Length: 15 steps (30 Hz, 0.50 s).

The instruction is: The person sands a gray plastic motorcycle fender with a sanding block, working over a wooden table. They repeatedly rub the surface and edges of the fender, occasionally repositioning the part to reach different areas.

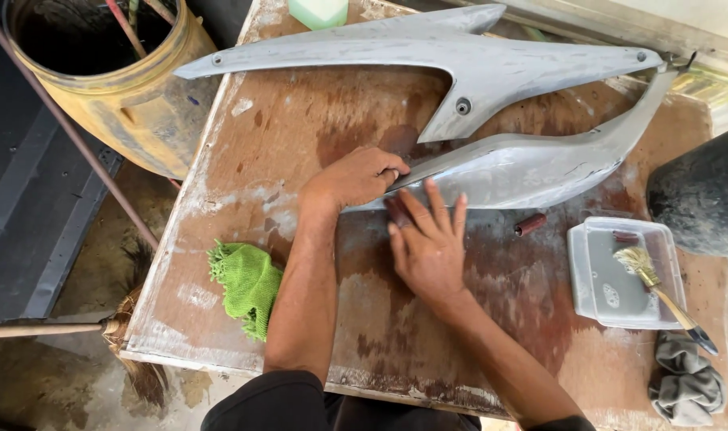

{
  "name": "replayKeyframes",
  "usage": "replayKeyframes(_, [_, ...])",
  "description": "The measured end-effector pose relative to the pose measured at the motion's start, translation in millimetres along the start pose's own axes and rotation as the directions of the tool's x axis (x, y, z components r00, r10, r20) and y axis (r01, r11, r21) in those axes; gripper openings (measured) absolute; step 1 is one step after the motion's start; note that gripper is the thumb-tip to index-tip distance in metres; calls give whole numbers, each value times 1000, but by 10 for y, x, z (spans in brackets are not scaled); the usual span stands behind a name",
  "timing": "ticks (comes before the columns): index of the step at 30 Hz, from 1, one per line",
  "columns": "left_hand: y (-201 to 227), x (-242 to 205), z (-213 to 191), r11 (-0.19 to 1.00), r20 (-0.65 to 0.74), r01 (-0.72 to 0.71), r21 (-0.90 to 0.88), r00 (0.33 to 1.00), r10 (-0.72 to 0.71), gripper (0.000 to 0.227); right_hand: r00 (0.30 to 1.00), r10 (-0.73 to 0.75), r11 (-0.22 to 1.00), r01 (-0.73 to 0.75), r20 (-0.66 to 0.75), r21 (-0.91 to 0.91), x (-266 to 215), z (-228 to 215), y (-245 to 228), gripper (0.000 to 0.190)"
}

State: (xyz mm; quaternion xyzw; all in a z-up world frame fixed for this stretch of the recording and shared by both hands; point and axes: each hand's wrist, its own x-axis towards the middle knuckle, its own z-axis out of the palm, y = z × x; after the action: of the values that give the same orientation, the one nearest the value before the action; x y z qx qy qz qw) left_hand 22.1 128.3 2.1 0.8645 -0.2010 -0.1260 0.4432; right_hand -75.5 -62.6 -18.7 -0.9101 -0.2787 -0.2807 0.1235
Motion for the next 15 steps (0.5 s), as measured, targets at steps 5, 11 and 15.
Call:
replayKeyframes(5, [122,-14,-26,999,-25,10,-33,1000,-11,29,1000,-10,1000,10,-1,1,-31,-17,156,19])
replayKeyframes(11, [200,-63,0,994,-62,41,-98,997,-47,33,999,-37,999,37,-12,-19,-17,49,54,20])
replayKeyframes(15, [241,-110,-49,992,-62,64,-108,996,-71,36,994,-110,994,109,13,19,27,129,-169,25])
